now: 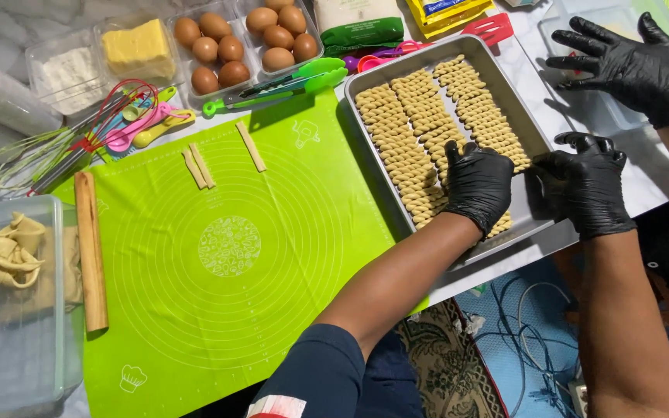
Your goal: The person shapes small pieces of dough into thin, twisted ropes on a green silicone mat. They roll the dough with gloved hands, twist it, and then place the finished pieces onto a metal baking tray.
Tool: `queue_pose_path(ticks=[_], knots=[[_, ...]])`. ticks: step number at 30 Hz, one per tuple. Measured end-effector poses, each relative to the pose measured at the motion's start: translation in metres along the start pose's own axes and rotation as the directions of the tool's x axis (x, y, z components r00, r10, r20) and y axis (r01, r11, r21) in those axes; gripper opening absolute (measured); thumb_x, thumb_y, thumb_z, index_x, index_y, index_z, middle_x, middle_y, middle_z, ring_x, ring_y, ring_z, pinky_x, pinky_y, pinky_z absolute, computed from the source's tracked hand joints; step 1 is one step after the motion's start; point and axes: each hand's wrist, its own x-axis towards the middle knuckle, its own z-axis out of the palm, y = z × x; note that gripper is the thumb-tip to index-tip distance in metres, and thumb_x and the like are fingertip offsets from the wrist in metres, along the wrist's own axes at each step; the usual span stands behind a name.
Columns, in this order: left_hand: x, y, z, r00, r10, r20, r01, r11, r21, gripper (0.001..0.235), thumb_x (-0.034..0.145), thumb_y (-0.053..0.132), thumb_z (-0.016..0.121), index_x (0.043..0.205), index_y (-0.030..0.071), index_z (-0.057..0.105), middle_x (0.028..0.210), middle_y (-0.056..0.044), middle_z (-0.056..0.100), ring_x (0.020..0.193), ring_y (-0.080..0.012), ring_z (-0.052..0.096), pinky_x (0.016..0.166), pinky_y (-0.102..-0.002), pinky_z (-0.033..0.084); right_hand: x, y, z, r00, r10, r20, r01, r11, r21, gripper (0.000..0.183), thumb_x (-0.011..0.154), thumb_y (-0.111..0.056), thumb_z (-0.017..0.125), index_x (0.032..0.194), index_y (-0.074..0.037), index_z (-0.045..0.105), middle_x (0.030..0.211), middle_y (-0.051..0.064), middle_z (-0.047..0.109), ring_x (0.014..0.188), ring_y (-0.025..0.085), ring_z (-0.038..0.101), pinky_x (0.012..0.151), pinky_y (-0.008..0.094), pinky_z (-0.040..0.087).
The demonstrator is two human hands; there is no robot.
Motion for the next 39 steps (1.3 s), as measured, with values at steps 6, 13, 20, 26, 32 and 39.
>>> queue_pose_path(ticks=[6,13,20,26,32,39], knots=[[0.007,0.001,0.021,1.000,-0.010,0.007,0.010,0.999,0.033,0.026,0.077,0.005,0.057,0.061,0.025,0.063,0.073,0.004,0.063,0.103,-0.0248,0.060,0.119,-0.063,0.026,-0.002,0.031,0.028,0.992,-0.076,0.097,0.078,0.997,-0.022,0.031,0.082,-0.040,0.077,0.111,-0.028,0.080,0.133,0.008,0.072,0.122,0.040,0.062,0.097,0.052,0.038],[0.021,0.000,0.041,1.000,-0.020,0.007,0.020,0.998,0.061,0.029,0.083,0.006,0.053,0.062,0.025,0.059,0.073,0.002,0.061,0.103,-0.0236,0.059,0.121,-0.063,0.025,-0.004,0.030,0.038,0.991,-0.008,0.131,0.015,0.998,-0.053,0.027,0.088,-0.049,0.072,0.111,-0.035,0.078,0.138,0.003,0.068,0.120,0.037,0.057,0.090,0.051,0.039],[0.000,-0.014,0.012,0.998,0.045,-0.044,-0.042,0.998,0.053,0.022,0.081,0.007,0.057,0.068,0.024,0.063,0.083,0.001,0.064,0.109,-0.0252,0.058,0.120,-0.063,0.027,-0.002,-0.005,-0.004,0.998,-0.001,-0.059,0.004,0.998,0.059,0.024,0.080,-0.034,0.079,0.104,-0.034,0.080,0.126,0.001,0.073,0.110,0.027,0.068,0.086,0.047,0.040],[-0.077,-0.070,-0.084,0.939,0.190,-0.287,-0.202,0.979,-0.015,0.016,0.071,0.011,0.061,0.072,0.024,0.071,0.088,0.001,0.069,0.100,-0.0302,0.061,0.107,-0.062,0.032,-0.010,-0.024,-0.019,1.000,0.009,-0.023,-0.007,0.994,0.111,0.030,0.075,-0.038,0.080,0.103,-0.029,0.077,0.122,0.002,0.068,0.112,0.032,0.061,0.090,0.046,0.030],[-0.169,-0.175,-0.134,0.865,0.126,-0.486,-0.165,0.986,-0.039,0.008,0.083,0.028,0.065,0.080,0.025,0.073,0.085,0.006,0.069,0.095,-0.0284,0.064,0.105,-0.055,0.027,-0.011,-0.017,0.000,1.000,-0.026,0.010,0.026,0.997,-0.066,0.035,0.082,-0.054,0.081,0.105,-0.027,0.079,0.135,0.002,0.070,0.124,0.041,0.057,0.084,0.046,0.031],[-0.268,-0.305,-0.172,0.762,0.107,-0.639,-0.024,0.990,0.138,0.008,0.091,0.025,0.073,0.097,0.027,0.078,0.095,0.003,0.073,0.089,-0.0245,0.066,0.096,-0.046,0.036,0.028,-0.110,-0.056,0.975,-0.153,-0.159,0.172,0.978,0.115,0.014,0.096,-0.027,0.089,0.101,-0.021,0.078,0.116,0.010,0.072,0.110,0.030,0.069,0.101,0.048,0.039]])
